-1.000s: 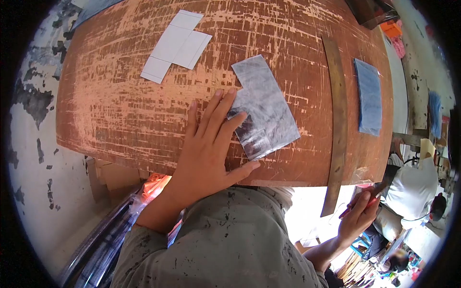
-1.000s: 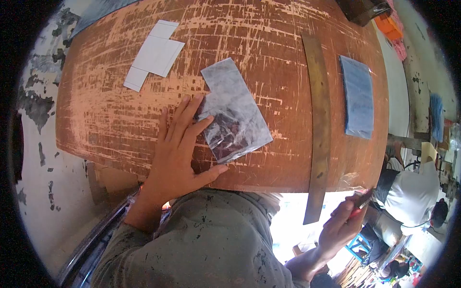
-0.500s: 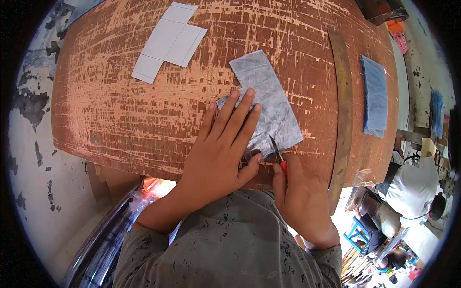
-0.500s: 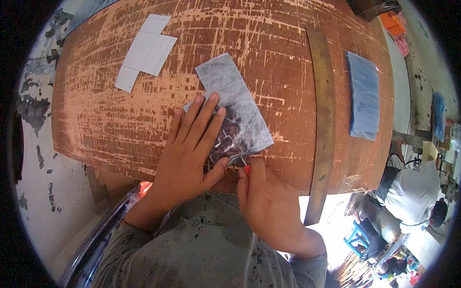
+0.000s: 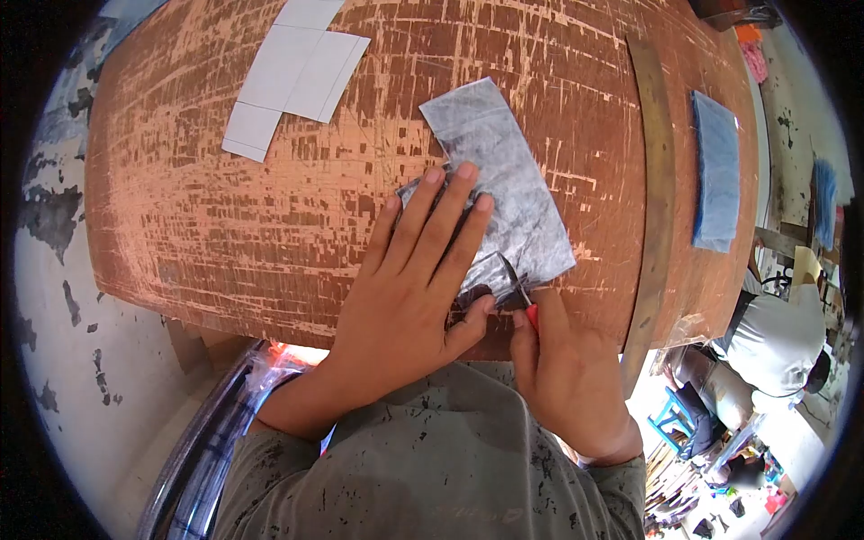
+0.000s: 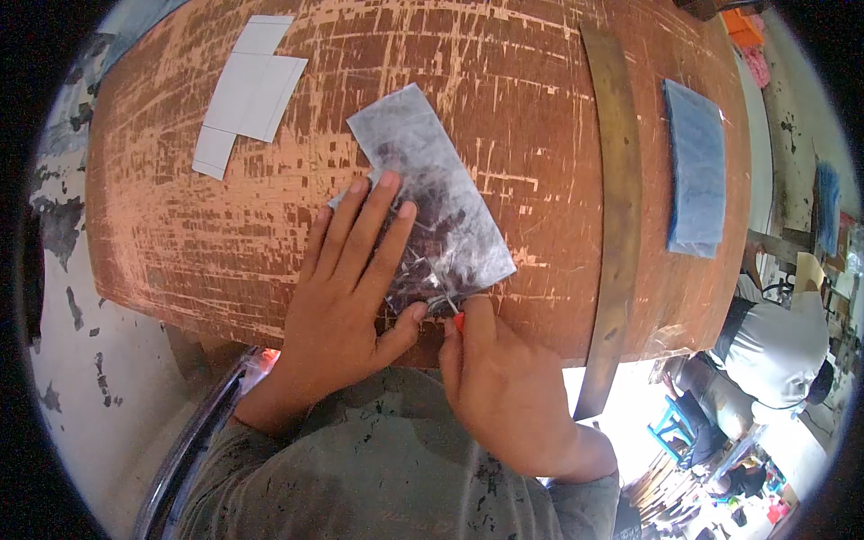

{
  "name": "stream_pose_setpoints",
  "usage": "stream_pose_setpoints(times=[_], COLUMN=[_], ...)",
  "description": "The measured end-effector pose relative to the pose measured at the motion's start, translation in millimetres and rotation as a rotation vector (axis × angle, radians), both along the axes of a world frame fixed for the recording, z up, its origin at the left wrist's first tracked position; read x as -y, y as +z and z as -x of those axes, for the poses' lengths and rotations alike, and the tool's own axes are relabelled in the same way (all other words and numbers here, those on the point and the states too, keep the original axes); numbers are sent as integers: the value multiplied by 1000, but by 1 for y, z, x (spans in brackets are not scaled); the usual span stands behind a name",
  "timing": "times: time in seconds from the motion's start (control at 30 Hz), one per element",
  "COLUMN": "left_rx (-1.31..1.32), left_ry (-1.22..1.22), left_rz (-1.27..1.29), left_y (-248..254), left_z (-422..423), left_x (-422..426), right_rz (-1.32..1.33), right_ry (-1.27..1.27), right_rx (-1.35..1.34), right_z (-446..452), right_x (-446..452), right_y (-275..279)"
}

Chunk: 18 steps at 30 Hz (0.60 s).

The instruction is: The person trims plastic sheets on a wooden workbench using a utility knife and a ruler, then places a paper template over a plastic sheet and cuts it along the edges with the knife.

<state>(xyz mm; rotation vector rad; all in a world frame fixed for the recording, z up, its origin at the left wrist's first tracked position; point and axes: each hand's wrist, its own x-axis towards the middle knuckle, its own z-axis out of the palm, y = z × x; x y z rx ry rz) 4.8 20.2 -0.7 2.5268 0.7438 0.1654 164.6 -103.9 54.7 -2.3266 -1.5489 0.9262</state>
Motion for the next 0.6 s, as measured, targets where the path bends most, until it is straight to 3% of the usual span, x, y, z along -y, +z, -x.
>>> stream_pose_setpoints(times=[0.6], left_rx=[39], left_ry=[4], left_rz=[-22], left_y=[-3], left_z=[1], left_x=[1], right_rz=[-70], right_ry=[31], right_rx=[20], right_z=[-3], right_x=[2], right_y=[-6])
